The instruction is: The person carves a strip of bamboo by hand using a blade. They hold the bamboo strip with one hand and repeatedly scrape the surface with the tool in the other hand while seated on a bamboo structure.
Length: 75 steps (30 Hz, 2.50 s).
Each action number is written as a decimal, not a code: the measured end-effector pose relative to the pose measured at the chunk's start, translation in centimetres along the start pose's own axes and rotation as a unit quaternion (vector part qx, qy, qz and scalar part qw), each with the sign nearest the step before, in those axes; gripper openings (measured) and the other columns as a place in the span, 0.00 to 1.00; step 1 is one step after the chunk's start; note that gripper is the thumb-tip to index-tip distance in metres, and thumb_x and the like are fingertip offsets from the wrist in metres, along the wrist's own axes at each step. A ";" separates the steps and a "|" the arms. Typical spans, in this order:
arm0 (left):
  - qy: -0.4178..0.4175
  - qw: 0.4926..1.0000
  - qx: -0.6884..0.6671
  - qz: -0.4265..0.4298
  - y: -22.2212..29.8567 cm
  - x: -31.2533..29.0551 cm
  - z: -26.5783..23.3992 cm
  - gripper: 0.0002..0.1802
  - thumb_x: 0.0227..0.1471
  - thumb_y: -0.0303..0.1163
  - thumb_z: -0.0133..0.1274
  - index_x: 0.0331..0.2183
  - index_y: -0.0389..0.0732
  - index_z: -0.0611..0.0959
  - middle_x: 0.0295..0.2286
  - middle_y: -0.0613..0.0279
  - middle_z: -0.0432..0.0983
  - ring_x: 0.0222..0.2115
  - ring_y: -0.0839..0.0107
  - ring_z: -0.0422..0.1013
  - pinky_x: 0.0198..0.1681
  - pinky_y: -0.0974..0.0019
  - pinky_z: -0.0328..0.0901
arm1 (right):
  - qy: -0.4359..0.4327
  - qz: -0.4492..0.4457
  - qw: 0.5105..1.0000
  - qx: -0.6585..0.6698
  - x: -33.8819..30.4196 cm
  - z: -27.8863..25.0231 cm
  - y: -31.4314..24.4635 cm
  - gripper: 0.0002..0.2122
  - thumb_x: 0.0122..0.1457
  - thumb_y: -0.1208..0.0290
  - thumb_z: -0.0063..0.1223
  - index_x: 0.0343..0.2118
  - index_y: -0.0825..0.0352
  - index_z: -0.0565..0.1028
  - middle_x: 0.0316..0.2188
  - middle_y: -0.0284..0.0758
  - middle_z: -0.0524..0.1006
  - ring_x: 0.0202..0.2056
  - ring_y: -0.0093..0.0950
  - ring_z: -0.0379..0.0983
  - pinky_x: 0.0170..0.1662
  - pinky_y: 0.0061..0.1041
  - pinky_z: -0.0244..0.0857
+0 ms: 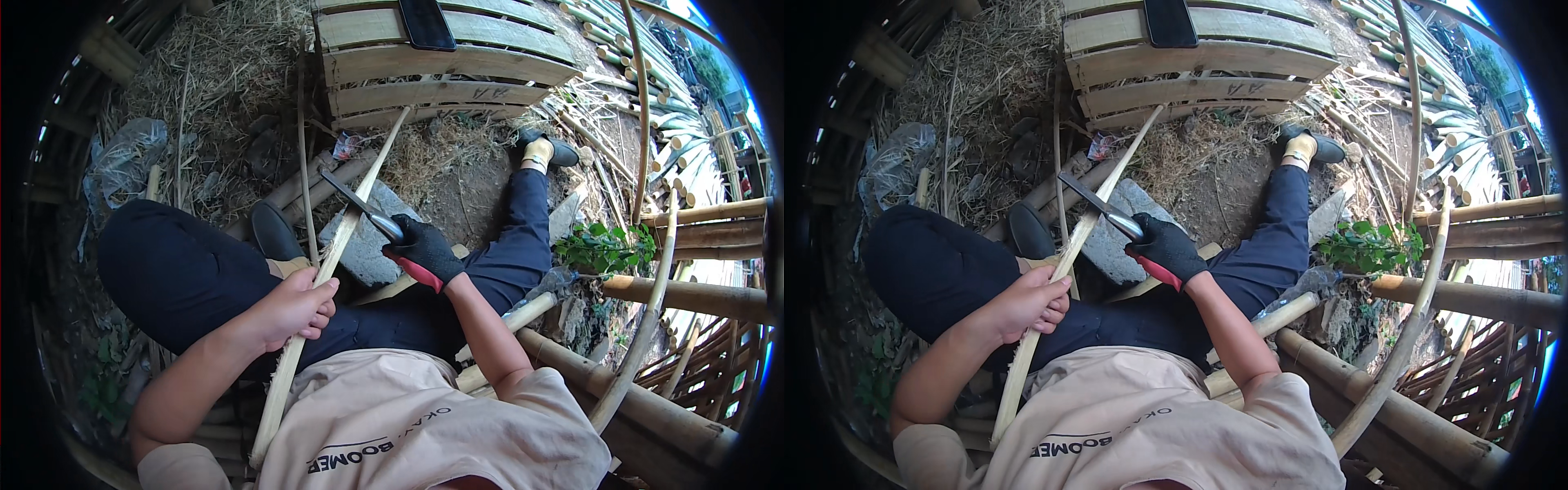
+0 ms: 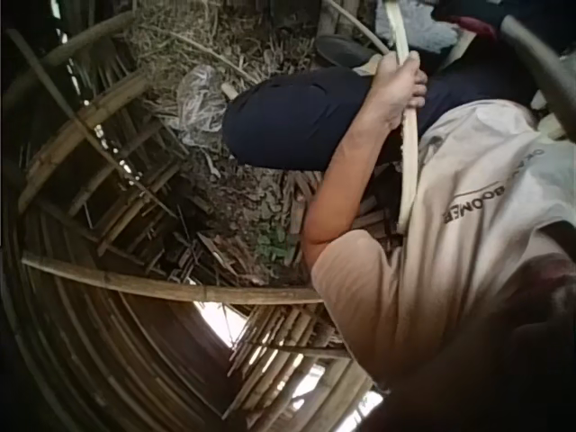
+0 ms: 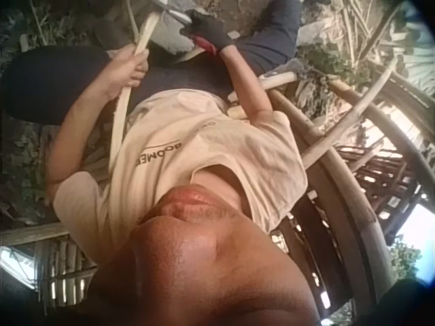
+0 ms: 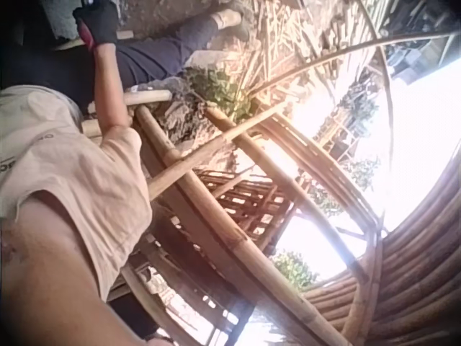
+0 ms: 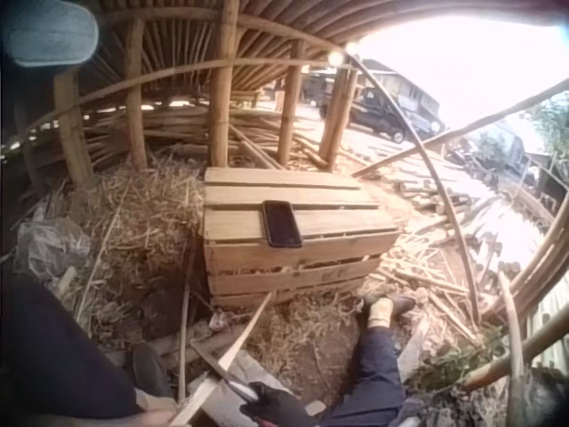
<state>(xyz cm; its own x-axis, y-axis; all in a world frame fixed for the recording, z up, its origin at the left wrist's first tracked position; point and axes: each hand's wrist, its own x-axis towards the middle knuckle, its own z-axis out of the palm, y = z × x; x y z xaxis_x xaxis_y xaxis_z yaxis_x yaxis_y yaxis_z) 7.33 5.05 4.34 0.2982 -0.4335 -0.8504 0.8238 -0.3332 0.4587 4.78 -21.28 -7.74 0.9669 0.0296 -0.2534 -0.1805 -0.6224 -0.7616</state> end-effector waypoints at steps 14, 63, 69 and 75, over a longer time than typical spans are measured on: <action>-0.084 0.953 -0.286 0.053 -3.1 -1.8 -0.6 0.09 0.72 0.36 0.38 0.40 0.42 0.69 0.19 0.75 0.53 0.15 0.85 0.48 0.15 0.78 0.48 | -0.102 0.017 0.984 -0.142 4.2 -4.0 -4.3 0.23 0.52 0.47 0.63 0.40 0.65 0.82 0.36 0.48 0.82 0.40 0.46 0.80 0.47 0.40 0.73; 0.324 0.613 0.685 0.222 -6.6 -1.3 -2.0 0.12 0.63 0.34 0.48 0.37 0.34 0.79 0.34 0.49 0.76 0.42 0.54 0.74 0.60 0.40 0.59 | -0.083 0.001 0.979 -0.185 6.3 0.2 -2.0 0.20 0.54 0.50 0.62 0.43 0.58 0.82 0.34 0.45 0.82 0.37 0.47 0.80 0.45 0.42 0.72; 0.354 0.584 0.690 0.240 -8.3 1.6 -0.8 0.13 0.64 0.35 0.48 0.35 0.34 0.80 0.34 0.50 0.76 0.41 0.54 0.75 0.52 0.47 0.64 | -0.045 -0.005 0.973 -0.228 6.5 1.3 -0.5 0.22 0.52 0.49 0.62 0.42 0.61 0.83 0.35 0.48 0.82 0.39 0.48 0.80 0.46 0.43 0.72; 0.327 0.648 0.647 0.234 -7.9 2.4 -0.5 0.13 0.63 0.35 0.49 0.35 0.35 0.80 0.32 0.50 0.79 0.36 0.55 0.78 0.45 0.52 0.66 | -0.070 0.049 0.979 -0.188 6.6 -0.1 -0.9 0.24 0.49 0.47 0.64 0.42 0.63 0.83 0.35 0.48 0.82 0.38 0.48 0.79 0.46 0.41 0.72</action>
<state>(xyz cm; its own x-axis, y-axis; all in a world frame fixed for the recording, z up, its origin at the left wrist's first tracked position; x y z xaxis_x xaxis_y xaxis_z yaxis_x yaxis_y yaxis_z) 1.81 7.07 -1.44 0.8588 -0.4333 -0.2734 -0.3978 -0.9002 0.1770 11.34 -20.57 -8.66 0.9096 0.0460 -0.4130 -0.1666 -0.8702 -0.4636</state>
